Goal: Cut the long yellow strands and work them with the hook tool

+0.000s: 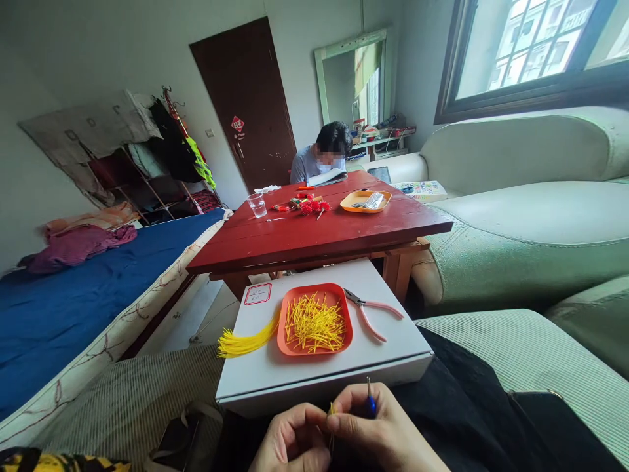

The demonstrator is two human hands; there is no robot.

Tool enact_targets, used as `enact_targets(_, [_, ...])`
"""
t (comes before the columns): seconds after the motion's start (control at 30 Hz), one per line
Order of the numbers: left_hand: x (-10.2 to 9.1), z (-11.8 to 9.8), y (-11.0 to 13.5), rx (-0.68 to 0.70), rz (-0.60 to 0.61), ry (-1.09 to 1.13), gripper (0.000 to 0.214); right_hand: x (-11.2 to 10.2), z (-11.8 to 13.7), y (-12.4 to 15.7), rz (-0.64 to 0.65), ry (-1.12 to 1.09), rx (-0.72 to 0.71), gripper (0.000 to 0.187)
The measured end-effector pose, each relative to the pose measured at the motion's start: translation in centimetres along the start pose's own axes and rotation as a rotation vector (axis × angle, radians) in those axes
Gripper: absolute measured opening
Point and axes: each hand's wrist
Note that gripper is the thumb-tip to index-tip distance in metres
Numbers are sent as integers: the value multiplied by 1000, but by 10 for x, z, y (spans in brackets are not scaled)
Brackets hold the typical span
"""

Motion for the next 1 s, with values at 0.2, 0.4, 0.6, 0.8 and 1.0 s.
enact_targets(0.2, [1, -2, -6, 126, -4, -66, 51, -2, -6, 1, 77, -67, -5, 32])
enact_targets(0.4, [-5, -17, -3, 27, 186, 5, 46, 3, -5, 5, 124, -108, 32, 34])
enact_targets(0.6, [-6, -20, -1, 10, 219, 39, 41, 0, -4, 3, 164, -117, 88, 34])
enact_targets(0.8, [-6, -20, -1, 9, 229, 62, 38, 2, -5, 3, 193, -118, 100, 36])
enact_targets(1.0, [-12, -12, -5, -6, 314, 179, 29, -2, 13, 12, 157, 560, -533, 18])
Point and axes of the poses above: each hand's wrist, its own y-axis away from the middle knuckle, its own x-axis out of the palm, z = x × y, and after that the axes turned 15 degrees about -y, right-handed
